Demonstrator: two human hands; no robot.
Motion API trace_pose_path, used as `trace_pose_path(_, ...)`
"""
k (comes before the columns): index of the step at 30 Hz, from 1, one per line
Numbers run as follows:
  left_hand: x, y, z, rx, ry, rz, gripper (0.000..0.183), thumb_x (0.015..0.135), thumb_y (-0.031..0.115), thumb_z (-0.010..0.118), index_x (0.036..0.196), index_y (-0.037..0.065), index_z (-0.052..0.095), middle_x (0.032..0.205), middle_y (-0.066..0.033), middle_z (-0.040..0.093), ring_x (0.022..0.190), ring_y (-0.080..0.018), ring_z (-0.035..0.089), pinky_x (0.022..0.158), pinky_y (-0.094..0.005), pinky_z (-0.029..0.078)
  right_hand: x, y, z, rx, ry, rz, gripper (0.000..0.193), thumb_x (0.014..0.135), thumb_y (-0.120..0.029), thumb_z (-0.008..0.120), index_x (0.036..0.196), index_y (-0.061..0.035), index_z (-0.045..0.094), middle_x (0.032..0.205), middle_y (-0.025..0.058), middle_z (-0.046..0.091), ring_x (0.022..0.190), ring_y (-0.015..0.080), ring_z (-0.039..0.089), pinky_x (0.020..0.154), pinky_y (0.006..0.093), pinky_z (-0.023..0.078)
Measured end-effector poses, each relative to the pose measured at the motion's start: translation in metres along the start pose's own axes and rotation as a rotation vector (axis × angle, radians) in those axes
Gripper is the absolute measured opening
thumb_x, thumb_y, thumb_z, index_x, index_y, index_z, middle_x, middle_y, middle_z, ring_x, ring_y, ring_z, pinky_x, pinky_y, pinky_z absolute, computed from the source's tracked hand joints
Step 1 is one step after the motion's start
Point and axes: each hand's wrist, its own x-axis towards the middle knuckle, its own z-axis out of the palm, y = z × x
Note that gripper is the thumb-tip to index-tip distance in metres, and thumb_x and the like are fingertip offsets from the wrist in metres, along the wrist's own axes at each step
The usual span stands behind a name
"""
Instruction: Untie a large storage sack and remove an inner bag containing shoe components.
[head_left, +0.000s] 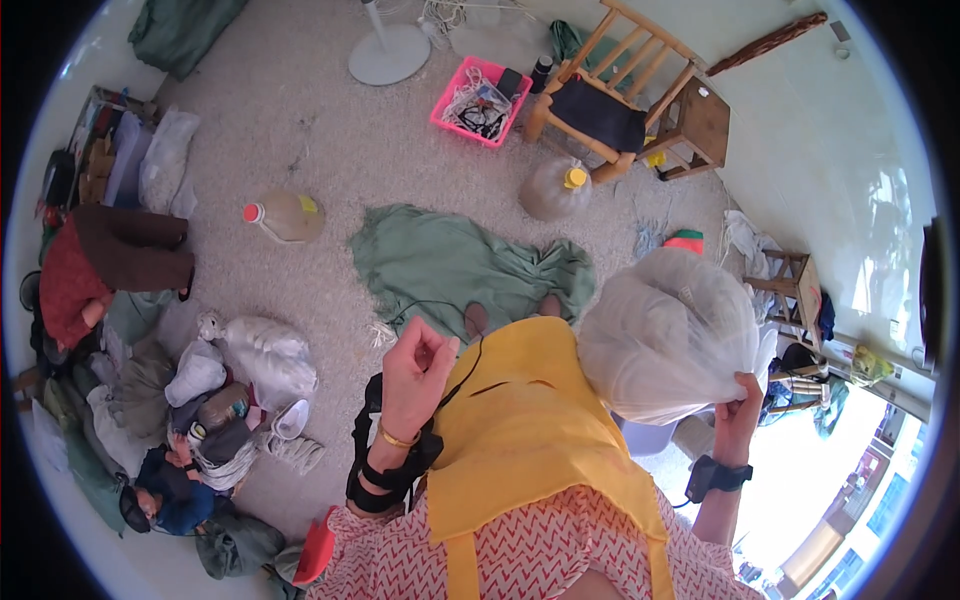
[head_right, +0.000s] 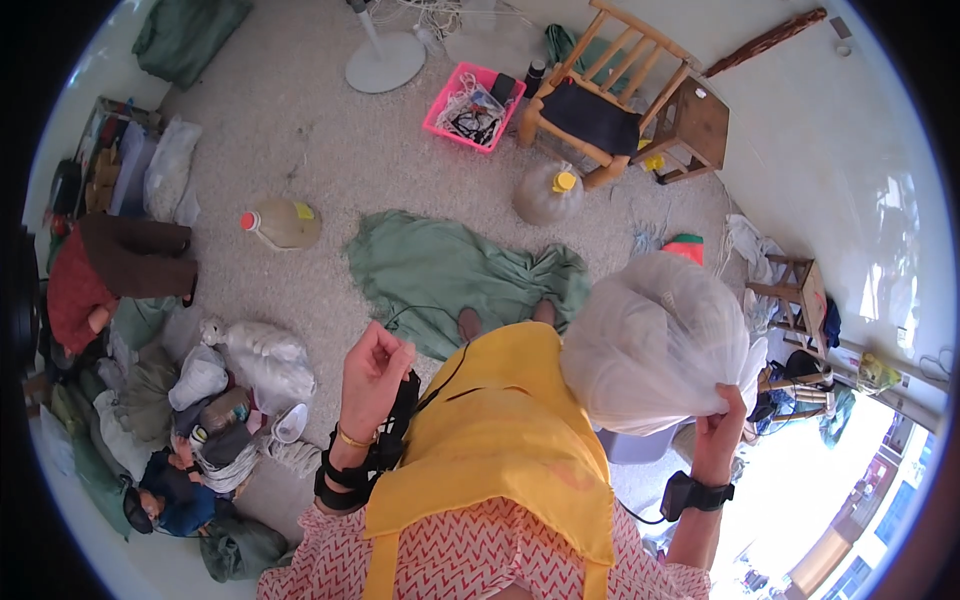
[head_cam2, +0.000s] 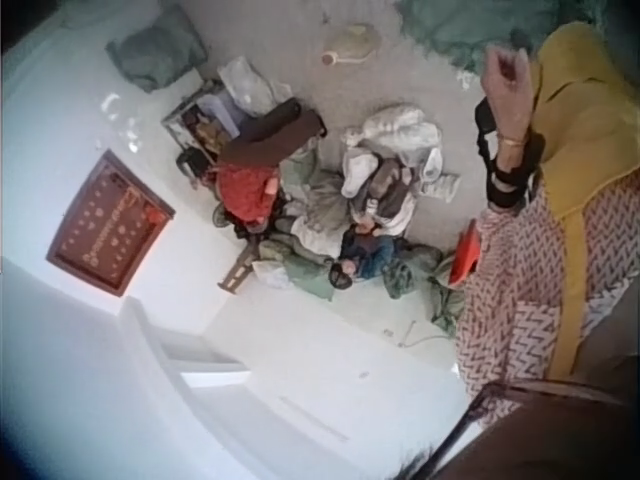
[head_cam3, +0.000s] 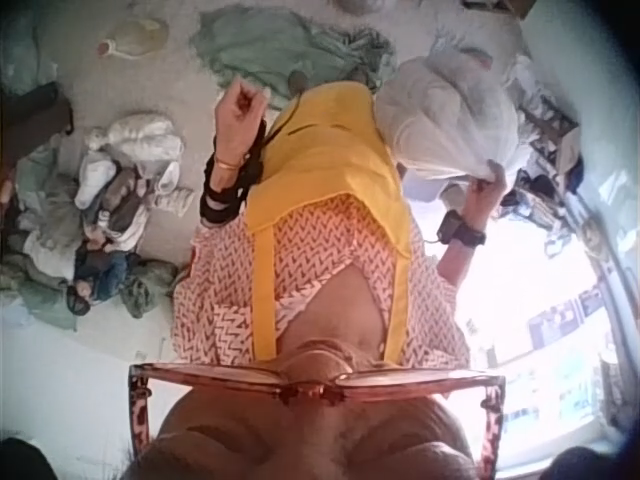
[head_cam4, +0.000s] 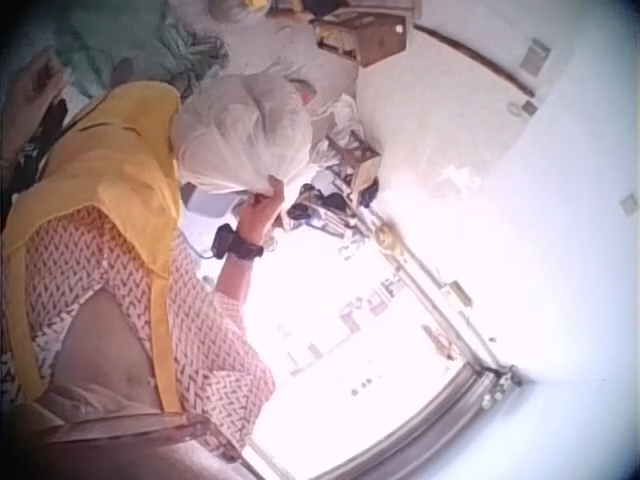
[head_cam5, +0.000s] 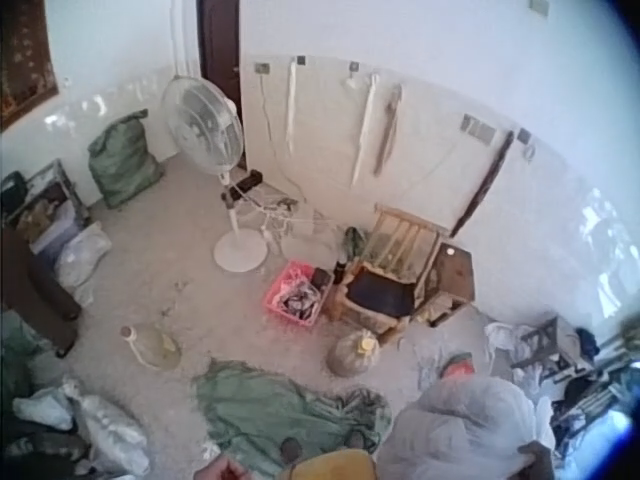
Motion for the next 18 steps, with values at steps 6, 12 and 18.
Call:
trace_pose_path(6, 0.009, -0.003, 0.007, 0.035, -0.021, -0.021, 0.019, 0.096, 0.009, 0.065, 0.085, 0.005, 0.05, 0.073, 0.003, 0.052, 0.065, -0.0044, 0.051, 0.06, -0.0207, 0.044, 0.005, 0.002, 0.005, -0.058, 0.177, -0.082, 0.021, 0.085, -0.031, 0.068, 0.096, -0.0137, 0.061, 0.088, -0.0025, 0.055, 0.077, 0.0075, 0.05, 0.067, 0.0235, 0.035)
trace_pose_path(12, 0.017, 0.005, 0.039, 0.051, 0.007, -0.007, 0.023, 0.094, 0.008, 0.069, 0.083, 0.003, 0.049, 0.07, 0.0044, 0.051, 0.065, -0.0018, 0.045, 0.058, -0.0203, 0.04, 0.031, 0.008, -0.026, -0.051, 0.138, -0.059, 0.019, 0.085, -0.029, 0.065, 0.096, -0.014, 0.06, 0.086, -0.0028, 0.051, 0.075, 0.0073, 0.047, 0.069, 0.0236, 0.037)
trace_pose_path(18, 0.014, 0.03, 0.088, 0.082, 0.058, 0.013, 0.023, 0.094, 0.007, 0.068, 0.083, 0.004, 0.049, 0.071, 0.0039, 0.051, 0.064, -0.0031, 0.048, 0.059, -0.0209, 0.042, 0.087, 0.004, -0.052, -0.079, -0.053, 0.049, 0.02, 0.083, -0.028, 0.068, 0.095, -0.0139, 0.063, 0.095, -0.0017, 0.059, 0.083, 0.0098, 0.054, 0.072, 0.0251, 0.042)
